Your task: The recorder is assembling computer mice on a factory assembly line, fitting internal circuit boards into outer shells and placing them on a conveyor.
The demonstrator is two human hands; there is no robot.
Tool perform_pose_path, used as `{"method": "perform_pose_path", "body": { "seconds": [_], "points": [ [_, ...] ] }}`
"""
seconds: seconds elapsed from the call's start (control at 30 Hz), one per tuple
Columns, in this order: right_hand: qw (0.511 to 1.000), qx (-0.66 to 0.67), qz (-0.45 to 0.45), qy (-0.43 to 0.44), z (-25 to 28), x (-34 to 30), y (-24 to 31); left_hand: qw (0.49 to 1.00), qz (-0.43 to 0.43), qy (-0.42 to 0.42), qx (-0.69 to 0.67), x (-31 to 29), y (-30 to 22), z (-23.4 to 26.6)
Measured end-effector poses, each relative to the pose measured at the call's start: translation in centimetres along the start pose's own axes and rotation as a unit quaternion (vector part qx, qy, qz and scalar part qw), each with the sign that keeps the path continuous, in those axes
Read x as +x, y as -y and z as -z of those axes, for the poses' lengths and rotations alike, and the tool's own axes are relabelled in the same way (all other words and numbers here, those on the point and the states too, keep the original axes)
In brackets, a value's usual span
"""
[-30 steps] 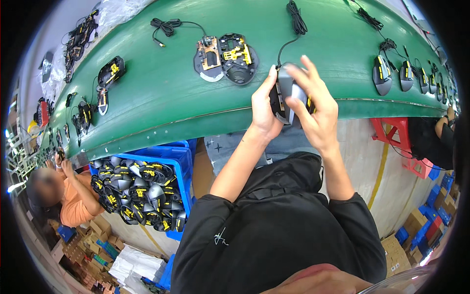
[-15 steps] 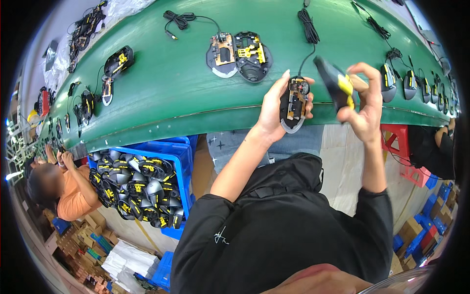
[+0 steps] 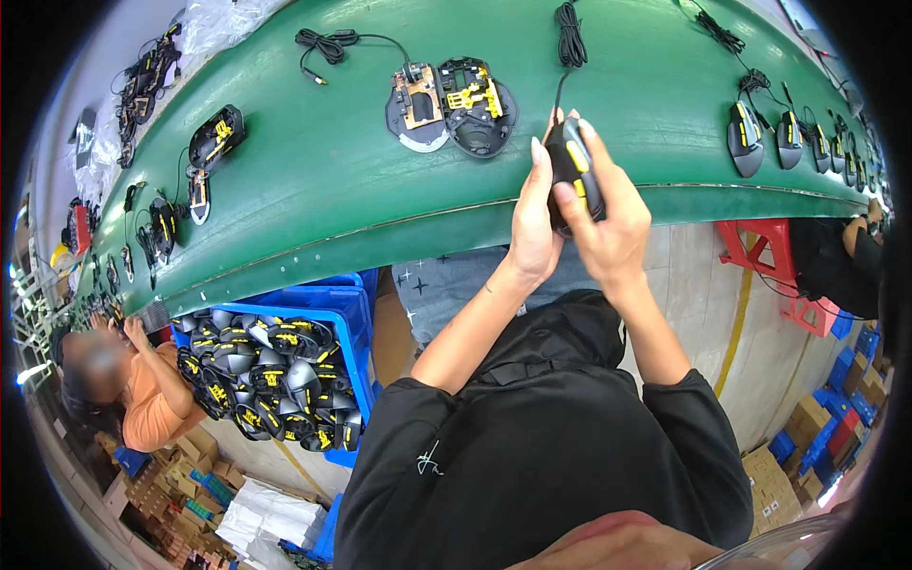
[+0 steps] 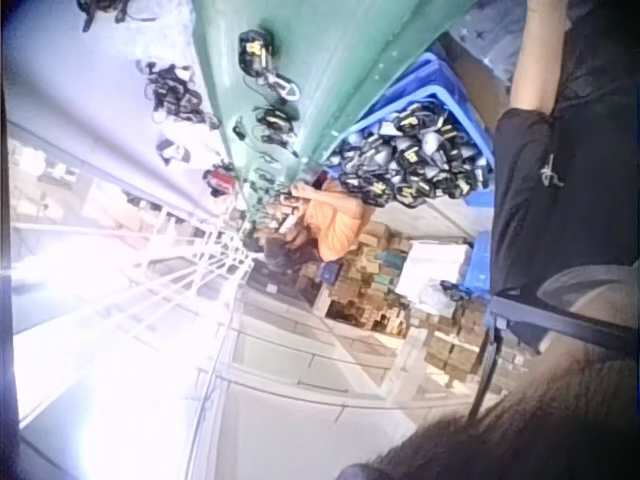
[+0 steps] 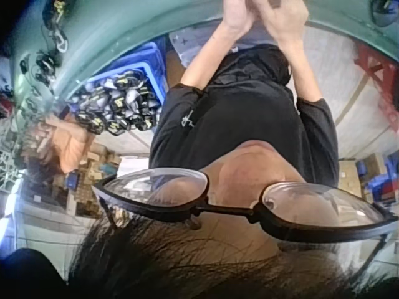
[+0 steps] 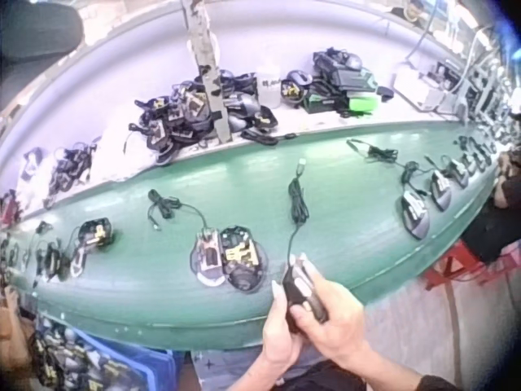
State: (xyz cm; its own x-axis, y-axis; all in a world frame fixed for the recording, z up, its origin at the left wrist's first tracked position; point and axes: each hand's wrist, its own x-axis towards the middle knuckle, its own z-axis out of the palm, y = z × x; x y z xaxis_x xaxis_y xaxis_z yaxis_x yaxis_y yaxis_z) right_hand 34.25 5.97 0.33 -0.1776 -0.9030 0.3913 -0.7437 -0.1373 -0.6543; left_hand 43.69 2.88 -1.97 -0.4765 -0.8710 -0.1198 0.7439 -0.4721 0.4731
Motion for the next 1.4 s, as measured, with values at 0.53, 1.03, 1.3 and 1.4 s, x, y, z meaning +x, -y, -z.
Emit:
{"method": "perform_pose_path", "body": {
  "seconds": [0.53,1.03,1.3,1.4],
  "points": [
    [0.997,-0.024,-0.074,-0.007,1.9,-2.3,0.7,0.987,-0.062,-0.045,0.144,0.2,-0.3,0.0],
    [0.990,0.139,-0.018,0.023,4.8,-0.2,1.0,0.985,-0.130,0.065,0.093,-0.6,-0.5,1.0],
    [0.887,0.380,-0.262,0.009,5.9,-0.3,-1.2,0.993,-0.037,0.054,0.102,-0.5,0.2,-0.6],
    [0.884,0.392,-0.254,0.011,6.9,1.0,-4.4,0.984,-0.062,0.044,0.164,0.4,-0.1,-2.1]
  ]
}}
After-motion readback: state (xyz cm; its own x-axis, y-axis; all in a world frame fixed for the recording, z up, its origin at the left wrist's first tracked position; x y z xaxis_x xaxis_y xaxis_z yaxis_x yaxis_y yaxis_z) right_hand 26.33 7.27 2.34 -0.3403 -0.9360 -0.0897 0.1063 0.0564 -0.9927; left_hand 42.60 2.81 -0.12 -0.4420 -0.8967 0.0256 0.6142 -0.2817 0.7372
